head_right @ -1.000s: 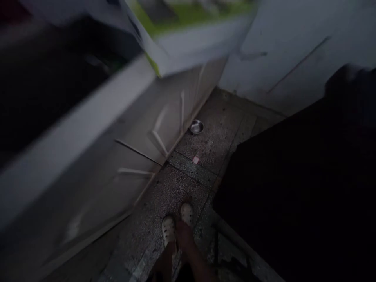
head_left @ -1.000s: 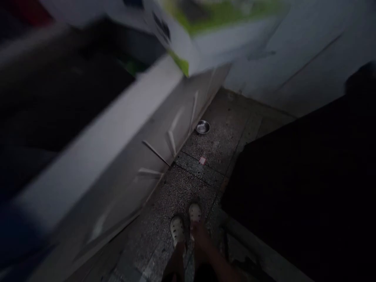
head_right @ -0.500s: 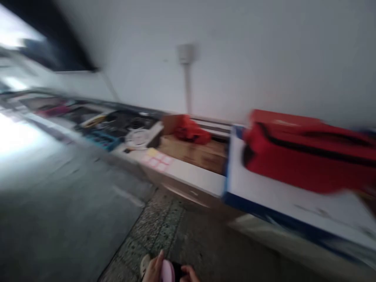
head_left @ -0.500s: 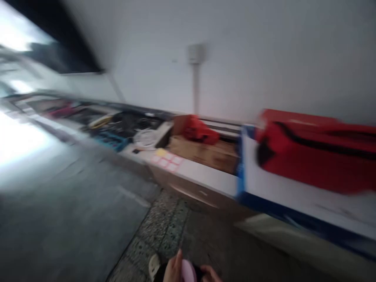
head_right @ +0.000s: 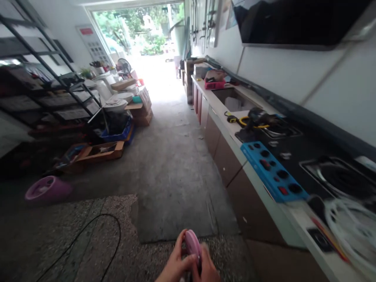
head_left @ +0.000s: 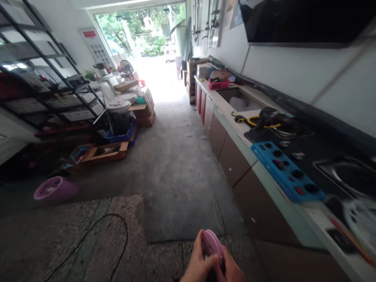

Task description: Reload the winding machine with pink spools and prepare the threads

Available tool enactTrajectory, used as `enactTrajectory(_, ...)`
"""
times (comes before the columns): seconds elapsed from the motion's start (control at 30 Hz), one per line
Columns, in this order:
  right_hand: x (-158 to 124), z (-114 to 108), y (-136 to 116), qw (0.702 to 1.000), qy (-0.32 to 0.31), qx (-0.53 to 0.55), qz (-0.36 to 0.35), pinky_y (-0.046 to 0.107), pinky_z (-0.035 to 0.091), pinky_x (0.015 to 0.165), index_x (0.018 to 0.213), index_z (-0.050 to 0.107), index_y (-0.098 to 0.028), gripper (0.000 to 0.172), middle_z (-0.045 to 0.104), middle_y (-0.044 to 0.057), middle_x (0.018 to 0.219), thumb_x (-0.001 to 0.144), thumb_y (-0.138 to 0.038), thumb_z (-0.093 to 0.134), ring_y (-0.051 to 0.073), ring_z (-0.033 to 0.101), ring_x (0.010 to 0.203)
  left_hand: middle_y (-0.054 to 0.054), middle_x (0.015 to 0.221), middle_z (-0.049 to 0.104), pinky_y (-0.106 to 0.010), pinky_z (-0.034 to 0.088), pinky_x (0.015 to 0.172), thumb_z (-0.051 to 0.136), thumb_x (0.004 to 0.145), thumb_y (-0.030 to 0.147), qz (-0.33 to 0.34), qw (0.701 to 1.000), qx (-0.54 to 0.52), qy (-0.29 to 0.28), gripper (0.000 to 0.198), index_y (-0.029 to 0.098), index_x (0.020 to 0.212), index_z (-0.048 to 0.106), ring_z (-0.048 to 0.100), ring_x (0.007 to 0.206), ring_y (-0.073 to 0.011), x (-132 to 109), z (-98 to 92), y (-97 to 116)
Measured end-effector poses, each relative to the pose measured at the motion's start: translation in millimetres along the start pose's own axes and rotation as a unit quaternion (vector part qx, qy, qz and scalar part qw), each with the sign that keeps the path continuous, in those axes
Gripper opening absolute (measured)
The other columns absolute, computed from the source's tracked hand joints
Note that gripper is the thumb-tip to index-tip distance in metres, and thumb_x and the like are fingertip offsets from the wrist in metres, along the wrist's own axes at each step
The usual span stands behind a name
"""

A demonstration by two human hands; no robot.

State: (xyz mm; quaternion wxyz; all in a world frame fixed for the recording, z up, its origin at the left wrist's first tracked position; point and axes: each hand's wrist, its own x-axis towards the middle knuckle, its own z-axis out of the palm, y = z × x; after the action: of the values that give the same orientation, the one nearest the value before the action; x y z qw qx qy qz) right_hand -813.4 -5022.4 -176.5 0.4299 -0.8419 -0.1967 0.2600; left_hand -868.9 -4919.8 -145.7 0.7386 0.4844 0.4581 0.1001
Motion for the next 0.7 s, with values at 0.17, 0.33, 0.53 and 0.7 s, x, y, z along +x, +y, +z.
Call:
enactTrajectory(0.17,147,16,-61,0.988,-0.052,-0.034,-0.139,0.032,0.050,0.075,0.112,0.057,-0.015,0.055,0.065,0.014,0.107,0.087,-0.053,0.026,0.027,0.063,0.093,-0.014,0.119,0.046,-0.033,0.046,0.077,0.080,0.038,0.038,-0.010,0.999,-0.047,0.020,0.093,0.019,0.120,0.039,0.057,0.091,-0.0267,121,1.1,89)
enactTrajectory(0.33,289,25,-169,0.942,-0.262,-0.007,-0.212,0.027,0.047,0.079,0.120,0.051,-0.020,0.040,0.063,0.009,0.111,0.081,-0.030,0.047,0.022,0.062,0.095,-0.012,0.112,0.048,-0.032,0.047,0.064,0.073,0.038,0.028,-0.012,0.987,-0.074,0.140,0.082,0.020,0.113,0.040,0.057,0.076,-0.0225,223,-32.9,207)
enactTrajectory(0.53,481,74,-257,0.904,-0.384,-0.007,-0.189,0.025,0.047,0.074,0.104,0.060,-0.020,0.033,0.065,0.002,0.090,0.071,-0.018,0.056,0.016,0.060,0.078,-0.008,0.106,0.049,-0.032,0.047,0.058,0.069,0.046,0.029,-0.035,0.924,-0.148,0.350,0.071,0.024,0.111,0.042,0.056,0.082,-0.0246,322,-132.8,290)
enactTrajectory(0.7,667,88,-265,0.943,-0.316,-0.060,-0.088,0.027,0.050,0.065,0.083,0.063,-0.015,0.007,0.064,0.000,0.074,0.076,-0.016,0.061,0.014,0.060,0.066,-0.005,0.093,0.061,-0.031,0.046,0.068,0.073,0.044,0.025,-0.029,0.936,-0.257,0.239,0.070,0.024,0.109,0.049,0.059,0.087,-0.0266,440,-190.5,413)
